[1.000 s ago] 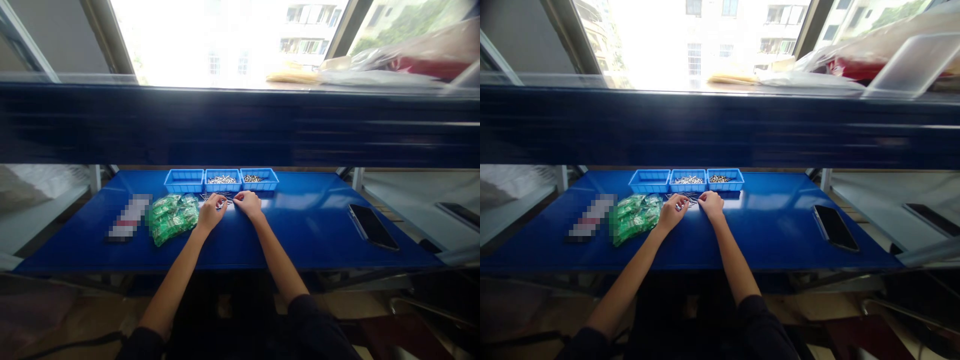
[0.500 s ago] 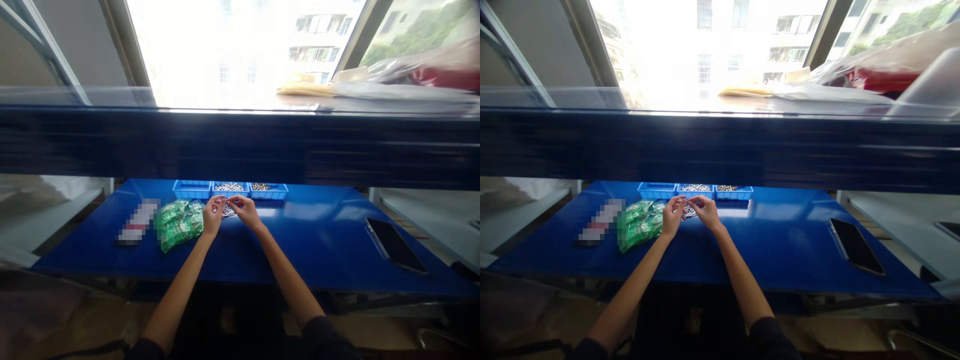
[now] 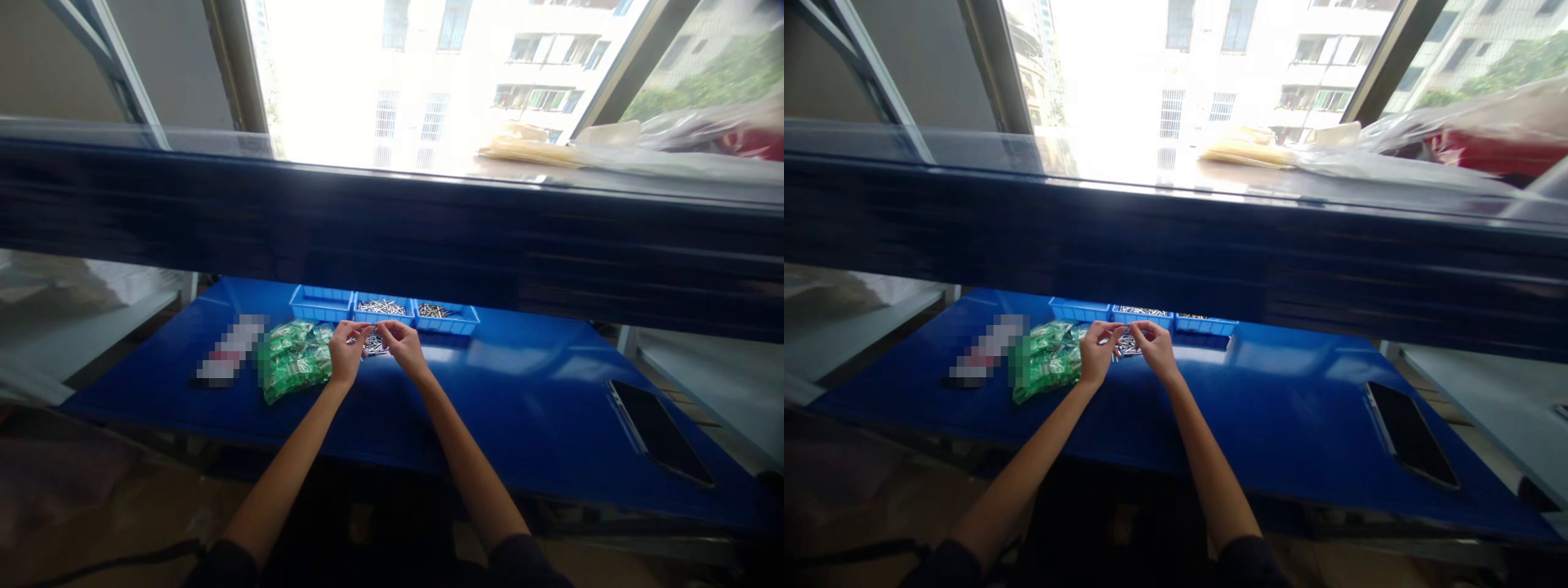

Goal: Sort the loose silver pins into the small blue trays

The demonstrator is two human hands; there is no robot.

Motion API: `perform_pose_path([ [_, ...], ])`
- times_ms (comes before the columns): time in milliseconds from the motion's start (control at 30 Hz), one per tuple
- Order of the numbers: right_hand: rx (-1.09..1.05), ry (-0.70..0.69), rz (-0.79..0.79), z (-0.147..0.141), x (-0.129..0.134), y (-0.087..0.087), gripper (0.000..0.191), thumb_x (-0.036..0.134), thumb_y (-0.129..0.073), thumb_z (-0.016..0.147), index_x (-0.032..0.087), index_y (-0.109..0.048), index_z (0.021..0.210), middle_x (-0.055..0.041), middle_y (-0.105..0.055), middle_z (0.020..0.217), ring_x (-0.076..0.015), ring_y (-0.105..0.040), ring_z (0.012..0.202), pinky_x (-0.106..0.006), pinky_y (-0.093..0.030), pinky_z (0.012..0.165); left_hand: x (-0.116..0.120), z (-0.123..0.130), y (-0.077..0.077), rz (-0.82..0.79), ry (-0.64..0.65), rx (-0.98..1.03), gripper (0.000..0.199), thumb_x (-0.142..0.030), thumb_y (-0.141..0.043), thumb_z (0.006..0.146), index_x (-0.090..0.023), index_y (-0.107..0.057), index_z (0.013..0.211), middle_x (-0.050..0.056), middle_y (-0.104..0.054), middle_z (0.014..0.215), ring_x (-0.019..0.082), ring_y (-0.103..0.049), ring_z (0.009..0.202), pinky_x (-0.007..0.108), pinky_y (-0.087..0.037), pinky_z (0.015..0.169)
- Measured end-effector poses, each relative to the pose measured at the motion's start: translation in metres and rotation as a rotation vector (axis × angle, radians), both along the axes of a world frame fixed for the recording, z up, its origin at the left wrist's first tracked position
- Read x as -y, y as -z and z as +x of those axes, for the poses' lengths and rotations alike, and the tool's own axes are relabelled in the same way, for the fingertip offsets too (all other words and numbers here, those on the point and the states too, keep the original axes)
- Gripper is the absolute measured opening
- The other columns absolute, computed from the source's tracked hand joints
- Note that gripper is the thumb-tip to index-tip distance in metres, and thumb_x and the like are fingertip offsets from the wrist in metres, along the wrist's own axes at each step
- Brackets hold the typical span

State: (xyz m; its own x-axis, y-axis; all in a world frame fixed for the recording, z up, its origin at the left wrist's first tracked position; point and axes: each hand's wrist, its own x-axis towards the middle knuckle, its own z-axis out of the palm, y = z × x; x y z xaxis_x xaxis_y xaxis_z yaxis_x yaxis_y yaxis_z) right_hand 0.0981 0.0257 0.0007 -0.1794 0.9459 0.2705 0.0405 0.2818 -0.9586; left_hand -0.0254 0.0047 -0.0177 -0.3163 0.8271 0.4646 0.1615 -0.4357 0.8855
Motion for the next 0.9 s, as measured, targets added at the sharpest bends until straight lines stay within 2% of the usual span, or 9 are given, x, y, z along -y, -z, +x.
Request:
perform_pose_path([
  [100,-0.078,0.004,-0.09,0.001,0.0,-0.004,0.042,0.058,-0.064,0.066,0.017,-0.064,0.073,-0.002,-0.06,0.064,-0.0111,-0.05,0.052,-0.024,-0.04,0.047,0.001,0.002,0.0,0.006,0.038,-0.083,0.029,-0.045,-0.062,0.075,-0.017,-0.068,0.081,0.004,-0.053,0.081,0.01,-0.056,0.06,0.016,-0.043,0.035],
  [233,-0.107,0.017,-0.106,0.001,0.001,-0.009,0.041,0.057,-0.067,0.064,0.017,-0.063,0.073,-0.0017,-0.059,0.063,-0.0107,-0.048,0.052,-0.023,-0.038,0.046,0.004,0.004,-0.001,0.005,0.042,-0.13,0.029,-0.044,-0.062,0.076,-0.017,-0.067,0.084,0.005,-0.054,0.082,0.011,-0.057,0.062,0.016,-0.044,0.035],
  [433,-0.104,0.019,-0.114,0.002,0.003,-0.013,0.037,0.051,-0.069,0.064,0.016,-0.065,0.075,-0.0012,-0.059,0.063,-0.0101,-0.047,0.051,-0.023,-0.035,0.046,0.005,0.003,-0.005,-0.003,-0.007,-0.051,0.029,-0.044,-0.059,0.078,-0.016,-0.064,0.086,0.005,-0.053,0.086,0.011,-0.058,0.063,0.017,-0.044,0.037],
  [567,-0.036,-0.152,-0.169,-0.003,0.008,-0.013,0.035,0.049,-0.07,0.064,0.016,-0.068,0.073,-0.0014,-0.06,0.064,-0.0094,-0.048,0.053,-0.022,-0.035,0.046,0.002,0.0,-0.003,-0.044,-0.049,0.087,0.032,-0.046,-0.06,0.076,-0.015,-0.059,0.084,0.004,-0.055,0.084,0.01,-0.057,0.06,0.017,-0.043,0.037],
  [667,0.004,-0.252,-0.194,-0.006,0.012,-0.011,0.036,0.05,-0.07,0.063,0.016,-0.069,0.075,-0.0019,-0.062,0.065,-0.0102,-0.051,0.055,-0.021,-0.035,0.046,0.0,-0.001,-0.002,-0.058,-0.072,0.101,0.033,-0.047,-0.063,0.074,-0.014,-0.059,0.081,0.005,-0.055,0.085,0.01,-0.057,0.062,0.017,-0.044,0.038],
  [767,0.0,-0.23,-0.186,-0.006,0.012,-0.008,0.036,0.051,-0.068,0.065,0.017,-0.07,0.078,-0.0024,-0.063,0.068,-0.0102,-0.052,0.056,-0.02,-0.035,0.045,0.0,-0.002,-0.003,-0.044,-0.083,0.086,0.033,-0.047,-0.063,0.073,-0.014,-0.06,0.081,0.006,-0.055,0.088,0.011,-0.057,0.064,0.017,-0.044,0.038],
  [900,-0.045,-0.108,-0.182,-0.003,0.006,-0.002,0.039,0.053,-0.064,0.068,0.018,-0.07,0.084,-0.0026,-0.063,0.072,-0.0095,-0.049,0.055,-0.019,-0.034,0.044,0.001,-0.002,-0.002,-0.017,-0.1,0.043,0.033,-0.046,-0.062,0.074,-0.015,-0.06,0.08,0.006,-0.053,0.088,0.011,-0.056,0.065,0.016,-0.043,0.037],
])
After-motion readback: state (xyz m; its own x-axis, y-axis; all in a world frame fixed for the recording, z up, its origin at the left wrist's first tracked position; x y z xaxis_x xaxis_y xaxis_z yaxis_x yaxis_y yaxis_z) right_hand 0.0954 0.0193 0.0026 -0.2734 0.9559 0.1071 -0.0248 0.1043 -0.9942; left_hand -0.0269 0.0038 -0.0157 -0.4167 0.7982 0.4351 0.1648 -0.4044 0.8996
